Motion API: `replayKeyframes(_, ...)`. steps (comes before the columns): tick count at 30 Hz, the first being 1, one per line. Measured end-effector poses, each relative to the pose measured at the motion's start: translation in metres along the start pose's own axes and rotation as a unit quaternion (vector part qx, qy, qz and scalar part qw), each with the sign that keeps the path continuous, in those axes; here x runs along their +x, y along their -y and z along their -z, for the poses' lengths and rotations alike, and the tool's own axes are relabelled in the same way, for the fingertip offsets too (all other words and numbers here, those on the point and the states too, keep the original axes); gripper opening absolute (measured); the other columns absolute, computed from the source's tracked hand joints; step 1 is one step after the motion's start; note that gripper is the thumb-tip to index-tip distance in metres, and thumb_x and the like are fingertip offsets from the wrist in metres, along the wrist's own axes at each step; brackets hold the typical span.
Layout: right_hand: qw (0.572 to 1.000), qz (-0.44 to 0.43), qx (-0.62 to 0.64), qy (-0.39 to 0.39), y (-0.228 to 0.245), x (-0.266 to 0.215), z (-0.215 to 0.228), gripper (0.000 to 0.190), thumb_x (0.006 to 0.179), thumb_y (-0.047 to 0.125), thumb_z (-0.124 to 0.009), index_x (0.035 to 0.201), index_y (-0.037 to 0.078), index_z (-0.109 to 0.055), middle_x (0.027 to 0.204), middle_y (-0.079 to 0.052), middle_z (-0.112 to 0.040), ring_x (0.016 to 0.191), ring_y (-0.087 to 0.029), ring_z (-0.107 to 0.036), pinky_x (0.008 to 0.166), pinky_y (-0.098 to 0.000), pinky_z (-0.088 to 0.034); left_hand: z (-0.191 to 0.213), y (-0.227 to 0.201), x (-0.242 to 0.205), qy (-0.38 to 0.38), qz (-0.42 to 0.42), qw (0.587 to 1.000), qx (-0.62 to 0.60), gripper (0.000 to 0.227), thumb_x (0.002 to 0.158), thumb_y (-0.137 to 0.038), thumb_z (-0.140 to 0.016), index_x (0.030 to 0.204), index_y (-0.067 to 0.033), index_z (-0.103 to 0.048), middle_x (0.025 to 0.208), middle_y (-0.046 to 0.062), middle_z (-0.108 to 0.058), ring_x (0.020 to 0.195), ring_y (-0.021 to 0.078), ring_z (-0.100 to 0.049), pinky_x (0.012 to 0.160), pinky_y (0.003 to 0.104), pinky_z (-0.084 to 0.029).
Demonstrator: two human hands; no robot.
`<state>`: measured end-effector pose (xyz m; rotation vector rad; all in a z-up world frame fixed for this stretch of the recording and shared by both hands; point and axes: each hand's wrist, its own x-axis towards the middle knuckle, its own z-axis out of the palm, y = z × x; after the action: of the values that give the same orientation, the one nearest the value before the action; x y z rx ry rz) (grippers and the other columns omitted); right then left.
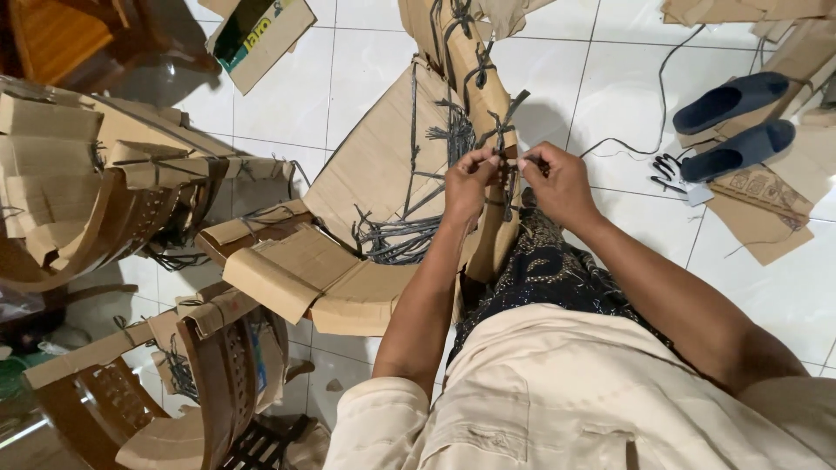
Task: The person is wrapping and tying bundles of thin cardboard strips around the frame of a chair, likely for protection during shipping or as part of the manufacturing process.
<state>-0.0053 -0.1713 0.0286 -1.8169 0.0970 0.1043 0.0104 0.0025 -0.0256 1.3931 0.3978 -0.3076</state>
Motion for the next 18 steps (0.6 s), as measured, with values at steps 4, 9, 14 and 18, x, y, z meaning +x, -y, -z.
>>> replayKeyframes(4, 0.997, 0.051, -0.04, 0.043, 0.008, 0.01, -0.003, 0.006, 0.099, 0.006, -0.071, 0.104, 0.003, -0.075, 0.076, -0.016, -0.068, 0.072, -0.024, -0.065, 0.061, -0.0375, -0.05, 0.006, 0.028, 0.007, -0.08, 0.079, 0.982, -0.153, 0.015, 0.098, -0.01, -0.069, 0.11, -0.003, -0.068, 0.094, 0.011, -0.072, 0.076, 0.0168, -0.074, 0.07, 0.024, -0.065)
replayKeyframes(9, 0.987, 0.065, -0.099, 0.105, 0.015, 0.033, -0.01, 0.008, 0.097, 0.008, -0.073, 0.105, 0.005, -0.075, 0.078, -0.018, -0.069, 0.078, -0.038, -0.07, 0.066, -0.0473, -0.052, 0.005, 0.06, 0.018, -0.1, 0.125, 0.953, -0.257, 0.008, 0.101, -0.011, -0.063, 0.108, -0.0073, -0.062, 0.088, 0.009, -0.072, 0.069, 0.0129, -0.072, 0.063, 0.018, -0.062)
replayKeyframes(14, 0.969, 0.093, -0.142, 0.181, 0.03, 0.036, -0.026, 0.009, 0.096, 0.006, -0.069, 0.104, 0.005, -0.072, 0.085, -0.024, -0.071, 0.086, -0.049, -0.069, 0.071, -0.0556, -0.053, 0.017, 0.108, 0.04, -0.108, 0.134, 0.932, -0.32, 0.005, 0.102, -0.01, -0.062, 0.105, -0.0112, -0.059, 0.091, 0.008, -0.075, 0.073, 0.0127, -0.075, 0.066, 0.02, -0.065)
replayKeyframes(18, 0.972, 0.086, -0.135, 0.174, 0.019, 0.042, -0.028, 0.007, 0.098, 0.006, -0.068, 0.104, 0.005, -0.072, 0.083, -0.021, -0.071, 0.081, -0.044, -0.07, 0.07, -0.0512, -0.055, 0.019, 0.127, 0.05, -0.112, 0.156, 0.93, -0.313, 0.008, 0.1, -0.007, -0.062, 0.104, -0.013, -0.059, 0.09, 0.007, -0.075, 0.07, 0.0137, -0.075, 0.065, 0.022, -0.066)
